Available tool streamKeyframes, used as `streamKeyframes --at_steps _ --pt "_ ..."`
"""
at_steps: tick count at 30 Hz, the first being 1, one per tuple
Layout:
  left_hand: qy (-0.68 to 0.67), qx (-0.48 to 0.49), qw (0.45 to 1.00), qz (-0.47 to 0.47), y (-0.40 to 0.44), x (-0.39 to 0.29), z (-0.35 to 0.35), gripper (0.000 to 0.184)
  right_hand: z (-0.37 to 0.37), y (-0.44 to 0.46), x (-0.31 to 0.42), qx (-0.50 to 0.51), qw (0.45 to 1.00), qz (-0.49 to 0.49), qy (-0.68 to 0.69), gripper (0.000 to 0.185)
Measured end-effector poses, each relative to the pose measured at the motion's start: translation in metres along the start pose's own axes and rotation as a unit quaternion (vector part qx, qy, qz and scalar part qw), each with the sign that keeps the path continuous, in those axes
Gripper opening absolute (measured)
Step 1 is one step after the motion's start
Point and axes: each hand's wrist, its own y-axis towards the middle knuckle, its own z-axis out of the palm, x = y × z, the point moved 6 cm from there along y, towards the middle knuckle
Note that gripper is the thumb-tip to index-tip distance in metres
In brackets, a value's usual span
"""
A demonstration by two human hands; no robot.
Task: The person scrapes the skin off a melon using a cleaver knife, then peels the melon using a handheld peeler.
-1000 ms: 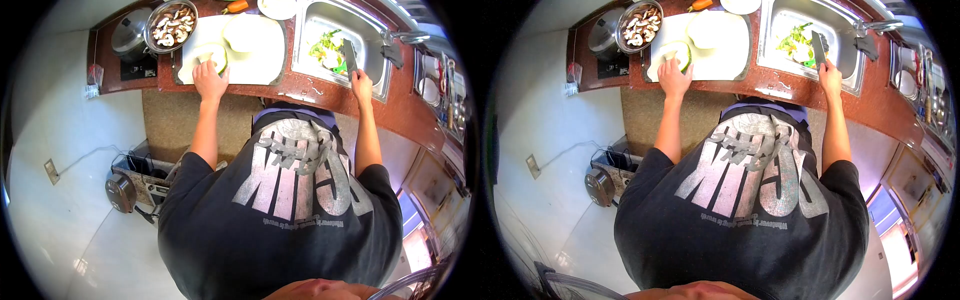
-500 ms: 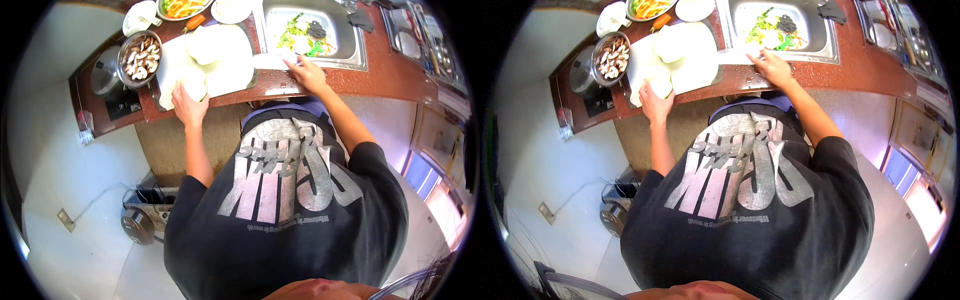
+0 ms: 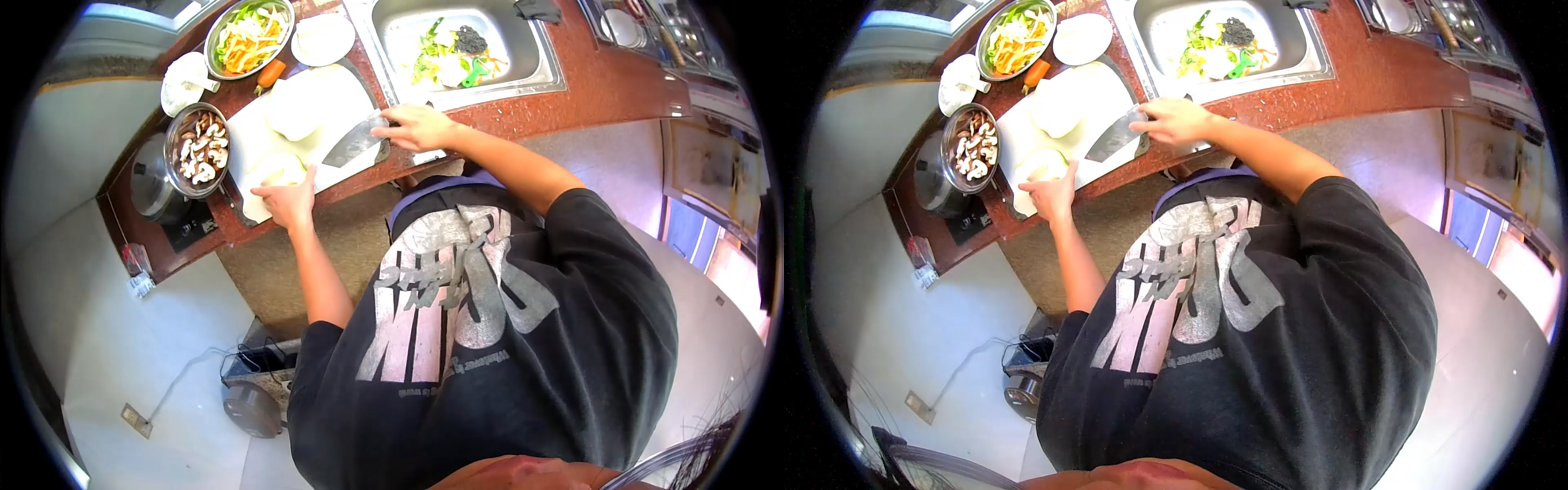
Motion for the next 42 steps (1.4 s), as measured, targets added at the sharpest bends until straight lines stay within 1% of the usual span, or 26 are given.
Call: streamKeyframes --at_steps 2,3,4,5,6,7,8,10,11,13,18,20,23,24,25,26,27,29,31,32,33,35,37,39,40,42 --pt "-0.003 -0.003 1.000 0.003 0.007 0.004 0.001 0.122 -0.002 -0.022 -0.039 -0.042 0.996 0.070 -0.046 0.045" --pt "-0.006 -0.009 1.000 0.010 0.011 0.008 0.000 0.121 -0.010 -0.031 -0.063 -0.056 0.983 0.169 -0.050 0.036" --pt "-0.004 -0.006 1.000 -0.001 0.013 0.013 -0.003 0.121 -0.020 -0.042 -0.094 -0.011 0.929 0.368 0.043 0.028" --pt "-0.026 0.016 0.999 -0.015 0.017 0.019 -0.007 0.115 -0.029 -0.059 -0.121 -0.087 0.919 0.383 -0.012 0.028" --pt "-0.049 0.036 0.998 -0.028 0.022 0.026 -0.010 0.110 -0.037 -0.074 -0.147 -0.086 0.903 0.411 -0.091 0.031" --pt "-0.079 0.044 0.996 -0.028 0.029 0.036 -0.011 0.089 -0.029 -0.095 -0.180 -0.037 0.903 0.421 -0.083 0.033" --pt "-0.206 0.141 0.967 -0.048 0.035 0.050 -0.002 0.081 -0.033 -0.102 -0.192 0.056 0.879 0.467 -0.080 0.033" --pt "-0.397 0.314 0.857 -0.096 0.038 0.075 0.007 0.076 -0.012 -0.120 -0.223 0.220 0.872 0.434 -0.061 0.039" --pt "-0.396 0.307 0.859 -0.107 0.028 0.082 0.002 0.076 -0.004 -0.120 -0.228 0.309 0.855 0.412 -0.054 0.042" --pt "-0.528 0.354 0.769 -0.069 0.000 0.063 -0.006 0.072 0.017 -0.131 -0.237 0.340 0.855 0.390 -0.047 0.043" --pt "-0.589 0.463 0.663 0.007 -0.055 0.040 0.028 0.094 0.059 -0.113 -0.223 0.427 0.832 0.351 -0.052 0.043" --pt "-0.604 0.442 0.663 -0.007 -0.074 0.026 0.036 0.084 0.074 -0.105 -0.211 0.411 0.845 0.336 -0.065 0.038" --pt "-0.663 0.453 0.591 -0.080 -0.097 -0.004 0.041 0.076 0.100 -0.087 -0.196 0.412 0.855 0.302 -0.086 0.032" --pt "-0.661 0.450 0.595 -0.079 -0.099 -0.013 0.044 0.076 0.113 -0.081 -0.194 0.428 0.846 0.306 -0.087 0.029" --pt "-0.707 0.466 0.530 -0.053 -0.104 -0.029 0.041 0.075 0.117 -0.073 -0.189 0.426 0.848 0.306 -0.082 0.029" --pt "-0.744 0.484 0.460 -0.029 -0.109 -0.044 0.036 0.075 0.119 -0.066 -0.178 0.410 0.867 0.266 -0.091 0.027" --pt "-0.739 0.490 0.461 -0.031 -0.113 -0.054 0.036 0.075 0.117 -0.059 -0.169 0.394 0.884 0.228 -0.104 0.026" --pt "-0.773 0.493 0.397 0.044 -0.117 -0.081 0.025 0.073 0.098 -0.046 -0.147 0.342 0.918 0.167 -0.116 0.025" --pt "-0.780 0.497 0.377 0.038 -0.118 -0.097 0.023 0.071 0.081 -0.038 -0.140 0.272 0.944 0.173 -0.070 0.028" --pt "-0.769 0.489 0.411 0.022 -0.116 -0.102 0.025 0.069 0.068 -0.033 -0.135 0.200 0.963 0.174 -0.051 0.029" --pt "-0.758 0.479 0.444 0.006 -0.114 -0.106 0.026 0.068 0.061 -0.032 -0.133 0.197 0.963 0.176 -0.054 0.029" --pt "-0.752 0.500 0.430 0.007 -0.113 -0.120 0.024 0.064 0.035 -0.037 -0.138 0.063 0.937 0.330 0.092 0.030" --pt "-0.734 0.498 0.460 0.049 -0.113 -0.140 0.014 0.061 0.003 -0.039 -0.131 -0.077 0.873 0.431 0.216 0.030" --pt "-0.724 0.515 0.455 0.056 -0.118 -0.155 0.012 0.057 -0.017 -0.050 -0.127 -0.182 0.776 0.509 0.325 0.030" --pt "-0.715 0.503 0.483 0.045 -0.118 -0.159 0.015 0.056 -0.027 -0.051 -0.125 -0.244 0.768 0.488 0.335 0.029" --pt "-0.699 0.483 0.527 -0.008 -0.119 -0.161 0.022 0.048 -0.040 -0.053 -0.126 -0.250 0.771 0.467 0.353 0.034"
